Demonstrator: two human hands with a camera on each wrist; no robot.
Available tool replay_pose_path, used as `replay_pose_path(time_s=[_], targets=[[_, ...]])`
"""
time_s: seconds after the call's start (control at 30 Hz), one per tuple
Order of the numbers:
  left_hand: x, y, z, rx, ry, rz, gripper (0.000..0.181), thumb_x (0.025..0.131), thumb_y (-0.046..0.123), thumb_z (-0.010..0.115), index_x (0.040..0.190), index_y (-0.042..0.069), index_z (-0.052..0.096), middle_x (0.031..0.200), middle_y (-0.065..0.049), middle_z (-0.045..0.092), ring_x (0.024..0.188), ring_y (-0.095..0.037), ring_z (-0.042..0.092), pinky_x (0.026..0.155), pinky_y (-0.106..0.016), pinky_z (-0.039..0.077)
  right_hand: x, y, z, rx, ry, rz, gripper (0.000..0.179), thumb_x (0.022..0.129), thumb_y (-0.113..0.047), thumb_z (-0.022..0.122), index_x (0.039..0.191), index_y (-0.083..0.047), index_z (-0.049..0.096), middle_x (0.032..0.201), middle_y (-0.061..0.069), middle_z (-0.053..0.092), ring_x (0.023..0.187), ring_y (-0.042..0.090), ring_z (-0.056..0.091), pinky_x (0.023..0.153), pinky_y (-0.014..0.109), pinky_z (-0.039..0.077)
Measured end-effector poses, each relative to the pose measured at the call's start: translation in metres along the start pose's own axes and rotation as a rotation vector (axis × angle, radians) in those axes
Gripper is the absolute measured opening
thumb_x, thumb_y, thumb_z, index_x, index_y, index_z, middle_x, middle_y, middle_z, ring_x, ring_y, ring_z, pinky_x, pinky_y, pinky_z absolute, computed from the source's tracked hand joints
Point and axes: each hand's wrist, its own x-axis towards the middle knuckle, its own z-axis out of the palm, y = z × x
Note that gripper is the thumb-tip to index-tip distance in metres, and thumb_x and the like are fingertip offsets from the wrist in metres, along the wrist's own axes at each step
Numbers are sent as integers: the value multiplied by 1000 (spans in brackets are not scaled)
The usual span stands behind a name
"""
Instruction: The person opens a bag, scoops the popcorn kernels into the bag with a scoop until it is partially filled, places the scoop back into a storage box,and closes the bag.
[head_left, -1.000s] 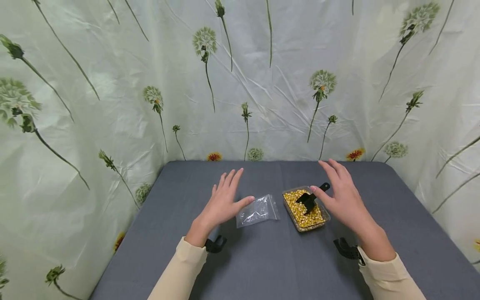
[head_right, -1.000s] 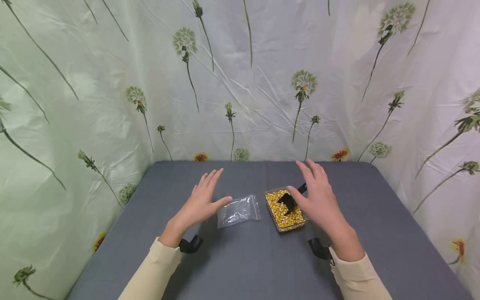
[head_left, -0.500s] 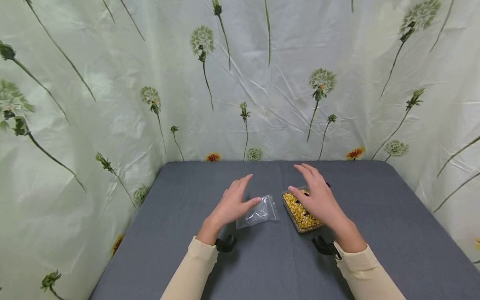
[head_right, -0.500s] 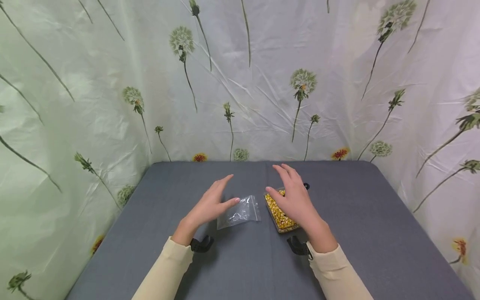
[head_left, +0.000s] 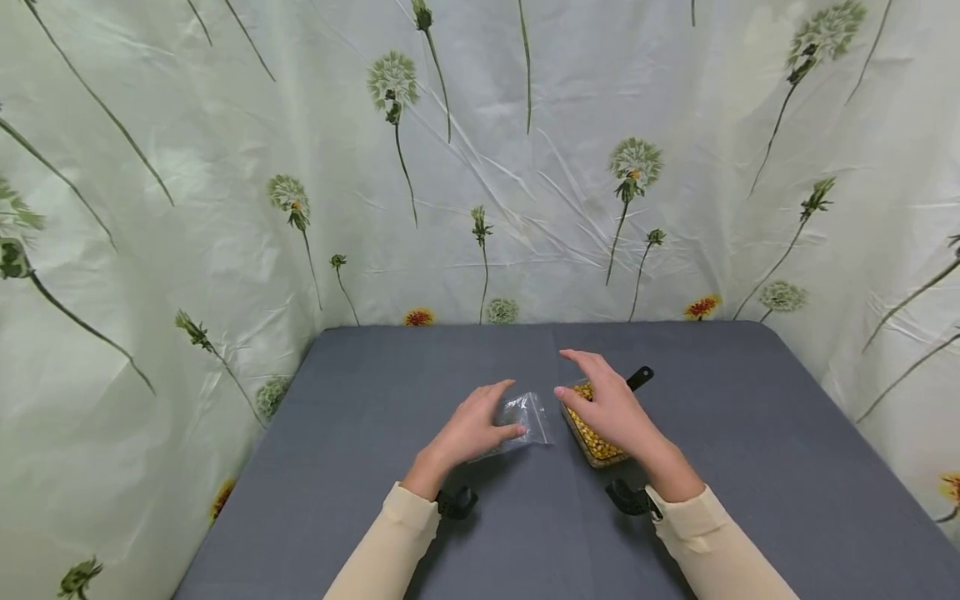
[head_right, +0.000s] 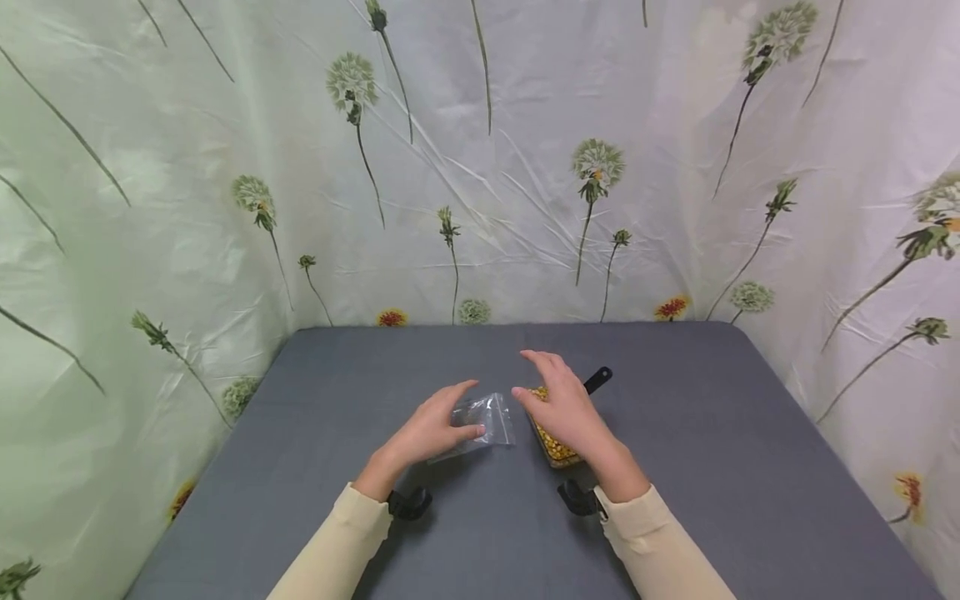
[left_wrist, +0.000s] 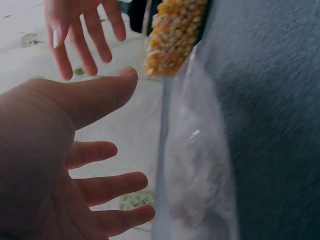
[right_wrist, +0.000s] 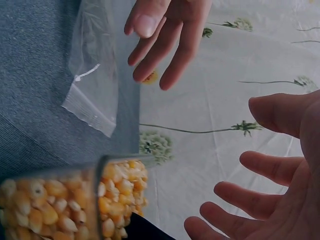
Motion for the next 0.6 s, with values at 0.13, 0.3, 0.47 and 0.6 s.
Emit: replay_pose_path(time_s=[0.13,0.3,0.47,0.6], targets=[[2,-2,7,16,13,-10,78,88,37,79,152,10,43,148,-11,49,138,-30,43,107,-53,38,3,1,4,17,-16,14,59,100,-39,63,152,-21,43,153,8,42,139,32,41,100,60,41],[4,-4,15,52,27,-45,78,84,35,84,149,12,48,145,-12,52,135,-32,46,105,-56,39,5,0,8,42,-19,20,55,101,-37,64,151,-23,45,150,6,45,135,30,45,99,58,42],[5,-4,21,94,42,-81,74,80,32,88,144,13,55,140,-11,56,132,-33,47,103,-58,39,4,-1,13,41,-27,9,52,101,-36,64,148,-22,49,146,5,51,130,31,50,99,58,40],[6,-3,23,116,81,-85,58,78,27,89,129,13,65,126,-10,62,119,-32,54,96,-53,44,3,2,15,64,-33,12,50,101,-33,65,147,-21,50,143,5,53,128,32,51,95,54,46]])
